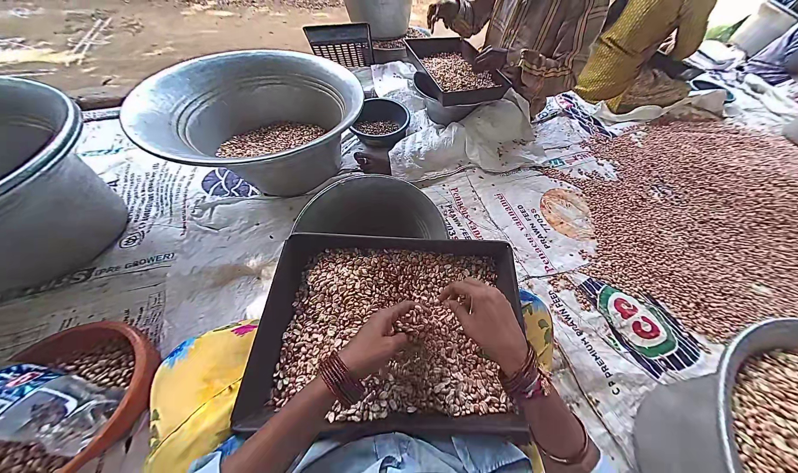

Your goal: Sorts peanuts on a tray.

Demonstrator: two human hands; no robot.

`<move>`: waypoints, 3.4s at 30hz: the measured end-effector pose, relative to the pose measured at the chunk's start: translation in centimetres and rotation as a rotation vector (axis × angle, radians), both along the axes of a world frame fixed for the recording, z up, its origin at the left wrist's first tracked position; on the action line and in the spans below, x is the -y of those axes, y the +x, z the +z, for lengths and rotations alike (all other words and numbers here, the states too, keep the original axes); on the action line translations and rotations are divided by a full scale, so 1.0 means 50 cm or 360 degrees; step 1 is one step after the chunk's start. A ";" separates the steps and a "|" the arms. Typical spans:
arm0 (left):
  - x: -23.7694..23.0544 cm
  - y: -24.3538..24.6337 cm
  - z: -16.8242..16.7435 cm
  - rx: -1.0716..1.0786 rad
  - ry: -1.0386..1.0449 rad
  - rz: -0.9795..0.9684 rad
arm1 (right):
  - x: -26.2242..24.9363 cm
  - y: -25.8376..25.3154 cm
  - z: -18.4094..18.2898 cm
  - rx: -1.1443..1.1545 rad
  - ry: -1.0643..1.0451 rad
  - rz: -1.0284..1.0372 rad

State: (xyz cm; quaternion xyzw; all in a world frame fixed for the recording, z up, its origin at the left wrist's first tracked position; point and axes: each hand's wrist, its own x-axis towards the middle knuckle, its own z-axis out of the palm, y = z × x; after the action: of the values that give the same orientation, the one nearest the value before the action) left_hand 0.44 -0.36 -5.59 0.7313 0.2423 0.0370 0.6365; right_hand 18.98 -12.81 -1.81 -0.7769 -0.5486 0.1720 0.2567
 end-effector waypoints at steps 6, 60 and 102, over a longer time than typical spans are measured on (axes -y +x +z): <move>-0.039 -0.033 0.047 0.0071 0.1150 0.0342 | -0.084 0.044 -0.034 0.0491 -0.0453 -0.0033; -0.125 0.042 -0.005 -0.0065 0.0811 0.0485 | -0.014 0.015 -0.085 0.0307 -0.0308 0.0090; -0.044 0.005 -0.049 -0.0090 0.1107 0.0046 | 0.013 0.038 -0.065 0.0308 -0.0595 -0.0318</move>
State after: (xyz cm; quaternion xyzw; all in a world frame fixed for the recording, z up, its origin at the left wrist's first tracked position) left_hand 0.68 1.86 -8.05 0.9016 0.2431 0.1062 0.3417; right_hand 20.86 -13.46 -5.08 -0.8742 -0.4498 0.1692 0.0703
